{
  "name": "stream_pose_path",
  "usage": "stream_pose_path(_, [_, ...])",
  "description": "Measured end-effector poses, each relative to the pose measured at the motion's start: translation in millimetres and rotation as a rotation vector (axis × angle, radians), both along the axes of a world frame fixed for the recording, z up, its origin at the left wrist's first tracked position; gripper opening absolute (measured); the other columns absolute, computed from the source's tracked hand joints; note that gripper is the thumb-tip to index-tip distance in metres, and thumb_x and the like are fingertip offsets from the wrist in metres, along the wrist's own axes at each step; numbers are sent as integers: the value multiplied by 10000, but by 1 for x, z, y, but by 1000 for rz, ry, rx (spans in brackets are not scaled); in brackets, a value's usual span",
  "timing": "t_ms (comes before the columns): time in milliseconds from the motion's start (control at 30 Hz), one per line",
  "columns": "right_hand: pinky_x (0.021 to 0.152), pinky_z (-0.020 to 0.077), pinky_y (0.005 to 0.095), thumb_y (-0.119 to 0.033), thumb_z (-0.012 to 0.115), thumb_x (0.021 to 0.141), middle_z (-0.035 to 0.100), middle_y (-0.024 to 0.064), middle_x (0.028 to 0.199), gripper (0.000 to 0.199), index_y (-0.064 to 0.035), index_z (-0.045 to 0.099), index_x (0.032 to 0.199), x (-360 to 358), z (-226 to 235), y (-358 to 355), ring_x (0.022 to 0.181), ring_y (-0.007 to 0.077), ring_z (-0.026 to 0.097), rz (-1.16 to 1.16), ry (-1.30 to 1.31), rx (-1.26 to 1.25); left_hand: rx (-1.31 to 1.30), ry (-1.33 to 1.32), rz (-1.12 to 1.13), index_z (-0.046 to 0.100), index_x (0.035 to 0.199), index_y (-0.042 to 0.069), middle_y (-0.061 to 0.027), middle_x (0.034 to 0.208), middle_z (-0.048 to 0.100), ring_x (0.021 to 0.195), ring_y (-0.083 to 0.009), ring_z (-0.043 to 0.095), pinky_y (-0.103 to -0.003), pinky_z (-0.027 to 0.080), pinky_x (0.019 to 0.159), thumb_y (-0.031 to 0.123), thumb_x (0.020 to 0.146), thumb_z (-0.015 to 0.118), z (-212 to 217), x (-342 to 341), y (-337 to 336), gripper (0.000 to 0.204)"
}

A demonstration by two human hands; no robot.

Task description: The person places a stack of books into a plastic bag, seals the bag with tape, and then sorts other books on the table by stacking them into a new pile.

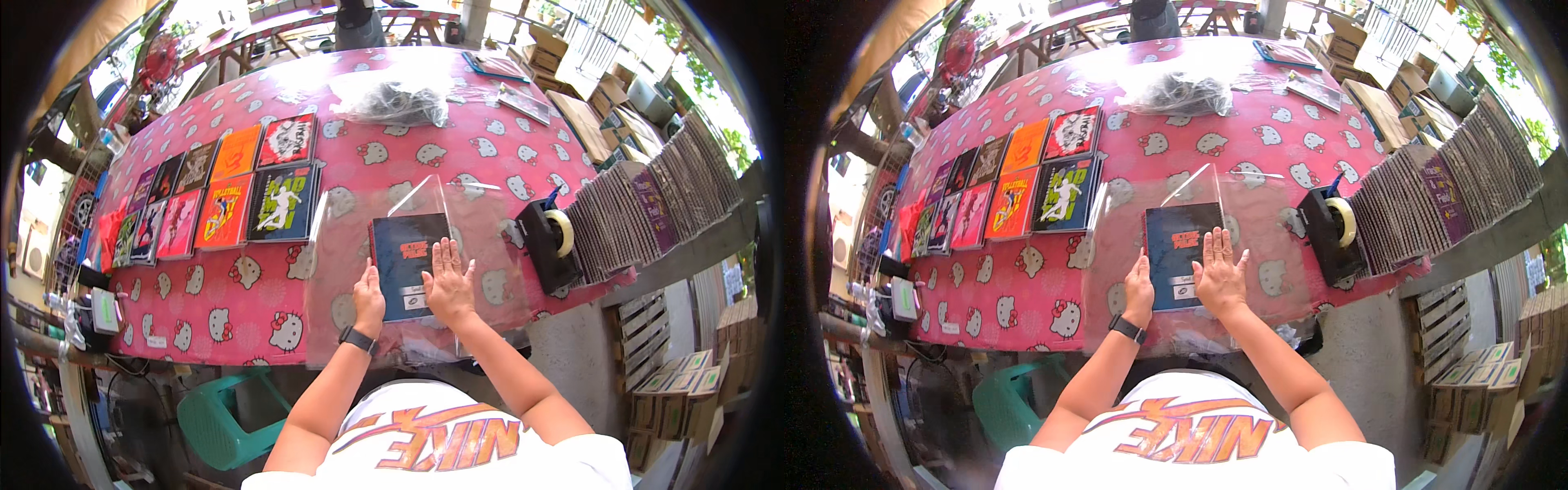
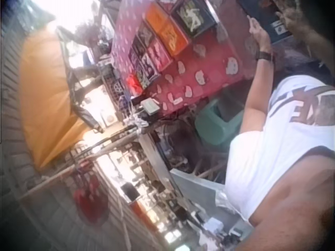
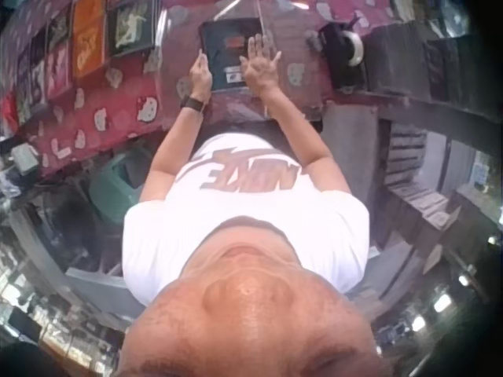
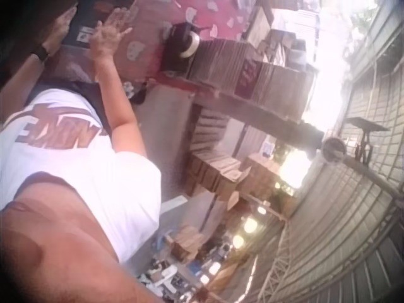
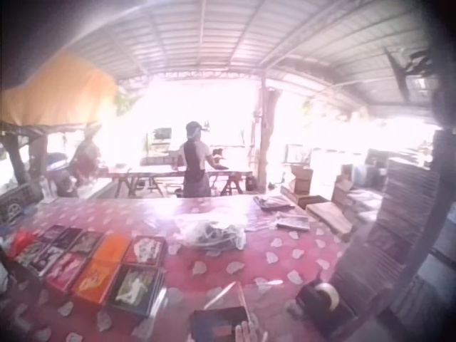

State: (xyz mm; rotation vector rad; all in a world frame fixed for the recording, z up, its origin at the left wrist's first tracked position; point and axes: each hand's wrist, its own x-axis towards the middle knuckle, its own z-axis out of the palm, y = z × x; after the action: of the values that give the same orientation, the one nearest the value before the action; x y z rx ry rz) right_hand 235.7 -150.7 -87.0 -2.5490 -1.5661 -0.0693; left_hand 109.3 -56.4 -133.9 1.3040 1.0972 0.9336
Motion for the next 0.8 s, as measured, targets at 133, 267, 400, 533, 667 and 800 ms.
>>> stream_pose_path(133, [1038, 149, 603, -347, 322, 925, 111, 117, 1501, 593, -30, 208, 1413, 11, -4, -5, 1392, 246, 77, -31, 3, -37, 523, 549, 191, 569, 1165, 27, -159, 1090, 589, 1090, -314, 485, -380, 370, 927, 280, 827, 613, 14, -43, 34, 425])
stream_pose_path(267, [1038, 138, 610, -368, 320, 921, 101, 125, 1500, 613, -22, 200, 1412, 6, 7, 1, 1388, 295, 49, -32, -1, -99, 514, 908, 142, 625, 921, 43, -125, 1110, 566, 1042, -258, 523, -360, 424, 845, 207, 751, 698, 13, -100, 48, 247])
stream_pose_path(400, [1014, 192, 588, -192, 474, 831, 234, 159, 1431, 578, -78, 301, 1371, 7, 9, 8, 1329, 368, 155, 62, 24, -12, 89, 237, -27, 593, 973, -20, -82, 839, 644, 681, -146, 616, -237, 480, 609, 49, 806, 617, 29, -108, 61, 183])
stream_pose_path(533, [874, 391, 407, -41, 609, 692, 531, 132, 1102, 373, -68, 595, 1064, 30, 19, 19, 1082, 303, 476, 290, 529, 193, -272, -153, -389, 487, 1130, -96, -131, 917, 631, 774, -156, 632, -232, 499, 675, 22, 755, 658, 74, -99, 61, 428])
stream_pose_path(667, [689, 450, 295, -300, 695, 773, 635, 111, 860, 298, -4, 691, 802, 45, 23, 35, 785, 149, 575, 165, 1266, 316, -170, 3, -488, 475, 1125, -51, -57, 802, 597, 679, -104, 588, -221, 479, 581, 81, 690, 766, 91, -35, 41, 540])
stream_pose_path(800, [702, 420, 255, -216, 668, 797, 635, 40, 812, 215, -8, 691, 845, 40, 26, 43, 807, 111, 550, 169, 1067, 131, -214, -63, -479, 475, 1048, -19, -21, 749, 583, 628, -70, 554, -195, 441, 514, 130, 697, 782, 71, 3, 17, 490])
